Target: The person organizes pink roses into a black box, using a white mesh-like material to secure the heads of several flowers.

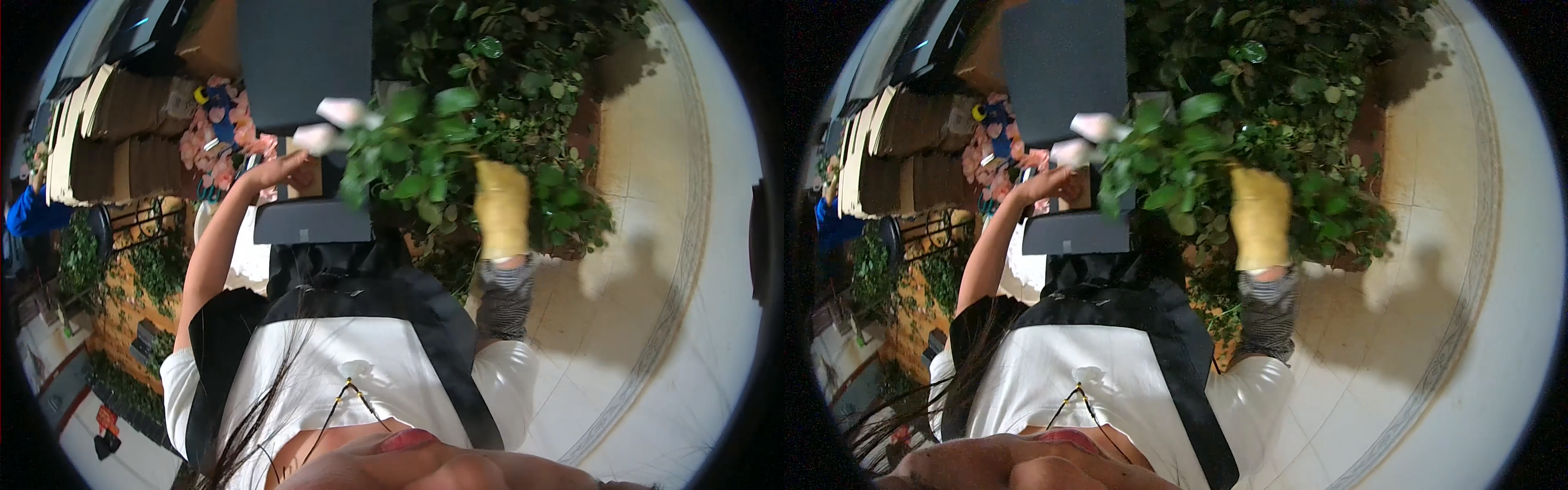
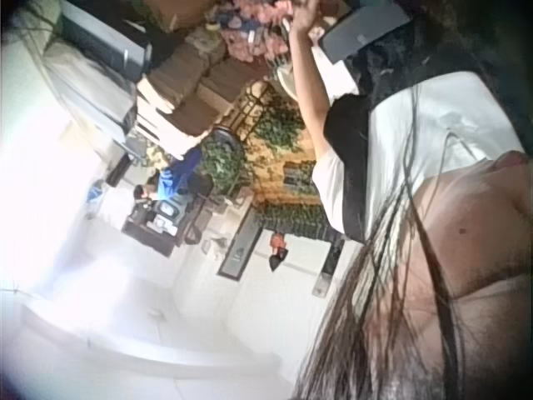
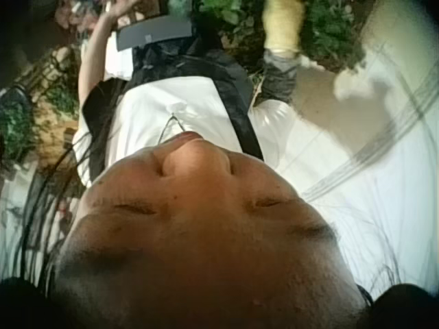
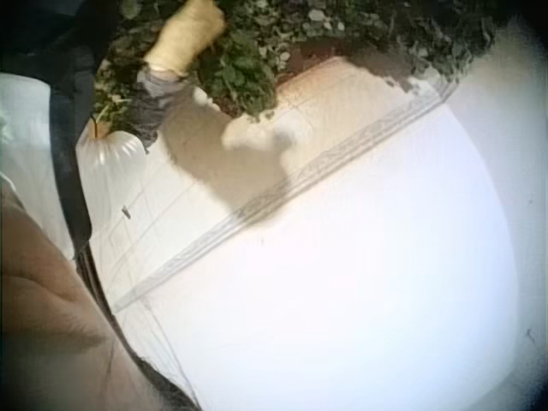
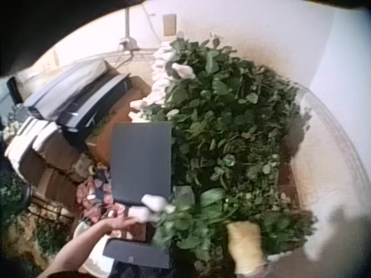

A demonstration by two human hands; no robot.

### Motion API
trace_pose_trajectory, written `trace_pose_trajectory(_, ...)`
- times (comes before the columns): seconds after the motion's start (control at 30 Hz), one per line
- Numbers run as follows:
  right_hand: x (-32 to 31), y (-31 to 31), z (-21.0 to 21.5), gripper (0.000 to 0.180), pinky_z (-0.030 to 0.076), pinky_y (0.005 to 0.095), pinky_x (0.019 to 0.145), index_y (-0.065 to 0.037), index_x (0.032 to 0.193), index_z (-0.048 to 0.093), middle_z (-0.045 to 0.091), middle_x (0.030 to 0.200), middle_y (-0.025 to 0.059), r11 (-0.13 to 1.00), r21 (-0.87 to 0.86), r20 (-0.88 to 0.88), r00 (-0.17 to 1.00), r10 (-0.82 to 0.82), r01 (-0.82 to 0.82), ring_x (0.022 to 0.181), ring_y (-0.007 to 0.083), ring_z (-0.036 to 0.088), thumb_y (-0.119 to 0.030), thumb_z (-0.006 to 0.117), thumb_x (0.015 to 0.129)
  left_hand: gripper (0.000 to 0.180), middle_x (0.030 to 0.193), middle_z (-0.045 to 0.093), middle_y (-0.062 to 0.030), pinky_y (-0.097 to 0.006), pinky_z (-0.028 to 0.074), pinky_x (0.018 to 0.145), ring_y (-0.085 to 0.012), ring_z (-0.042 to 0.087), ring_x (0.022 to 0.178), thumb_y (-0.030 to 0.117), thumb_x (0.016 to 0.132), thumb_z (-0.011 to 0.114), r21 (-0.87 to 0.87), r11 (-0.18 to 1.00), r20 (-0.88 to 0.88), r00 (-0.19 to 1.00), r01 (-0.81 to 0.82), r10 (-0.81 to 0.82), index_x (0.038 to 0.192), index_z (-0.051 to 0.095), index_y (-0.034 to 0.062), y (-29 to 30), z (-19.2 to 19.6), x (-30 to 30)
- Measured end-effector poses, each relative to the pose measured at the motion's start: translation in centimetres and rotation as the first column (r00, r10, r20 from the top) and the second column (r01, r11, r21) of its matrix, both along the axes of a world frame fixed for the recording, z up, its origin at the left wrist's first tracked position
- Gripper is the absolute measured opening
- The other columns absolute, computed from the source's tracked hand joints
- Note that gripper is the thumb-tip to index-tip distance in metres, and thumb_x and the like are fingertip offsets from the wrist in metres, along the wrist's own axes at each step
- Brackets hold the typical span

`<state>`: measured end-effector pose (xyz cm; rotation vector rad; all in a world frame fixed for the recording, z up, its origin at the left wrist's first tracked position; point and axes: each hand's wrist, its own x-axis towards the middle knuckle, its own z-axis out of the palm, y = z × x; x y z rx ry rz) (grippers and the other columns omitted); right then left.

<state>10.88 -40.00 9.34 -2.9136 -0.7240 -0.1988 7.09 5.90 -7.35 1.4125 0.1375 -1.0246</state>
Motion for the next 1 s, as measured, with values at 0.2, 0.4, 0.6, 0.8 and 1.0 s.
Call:
trace_pose_trajectory(0.2,-2.4,6.3,-18.3,0.036,0.052,0.0438,0.080,-0.011,0.116,0.069,0.070,0.098,0.0084,0.992,-0.102,-0.115,0.990,-0.079,0.067,0.095,0.0311,0.064,-0.007,0.056,0.082,0.074,0.133,0.058,-0.0154,-0.038,0.048,0.103,-0.0227,0.057,0.123,0.053,0.098,0.058,0.021,1.000,0.045,0.999,-0.022,0.021,0.150,0.039,0.0038,-0.5,2.5,-0.2)
trace_pose_trajectory(0.4,-1.3,4.8,-10.1,0.047,0.046,0.0449,0.104,0.001,0.114,0.066,0.069,0.117,0.0168,0.925,0.379,-0.153,0.983,0.098,-0.033,0.114,0.0351,0.063,0.015,0.056,0.070,0.047,0.120,0.066,-0.0078,-0.029,0.051,0.094,-0.0139,0.064,0.104,0.021,0.093,0.072,0.034,0.998,0.208,0.977,-0.052,0.044,0.133,0.057,0.0010,-0.7,1.7,-1.0)
trace_pose_trajectory(0.6,-4.3,7.5,-3.6,0.035,0.053,0.0434,0.086,-0.005,0.112,0.069,0.070,0.102,0.0167,0.958,0.285,-0.328,0.941,0.081,0.017,0.097,0.0356,0.066,0.004,0.055,0.081,0.047,0.114,0.071,-0.0127,-0.029,0.056,0.086,-0.0171,0.070,0.098,0.024,0.095,0.067,0.055,0.993,0.217,0.972,-0.101,0.087,0.134,0.057,-0.0015,1.1,-2.0,-0.6)
trace_pose_trajectory(0.8,-8.4,6.6,-18.9,0.030,0.051,0.0390,0.091,-0.008,0.116,0.069,0.069,0.115,0.0155,0.993,0.064,0.057,0.994,0.095,-0.098,0.105,0.0307,0.064,-0.023,0.060,0.093,0.046,0.118,0.066,-0.0098,-0.030,0.053,0.092,-0.0149,0.064,0.102,0.022,0.094,0.071,0.256,0.960,0.376,0.903,0.115,-0.209,0.135,0.055,0.0058,-0.3,1.7,0.8)
trace_pose_trajectory(1.0,-2.3,6.3,-8.2,0.047,0.049,0.0449,0.094,-0.011,0.136,0.056,0.067,0.119,0.0162,0.859,0.498,-0.389,0.916,0.096,0.121,0.106,0.0367,0.062,-0.017,0.067,0.091,0.047,0.121,0.055,-0.0158,-0.040,0.050,0.090,-0.0371,0.058,0.111,0.012,0.086,0.075,0.419,0.908,0.719,0.613,-0.007,-0.327,0.128,0.056,0.0049,-1.7,3.3,-2.6)
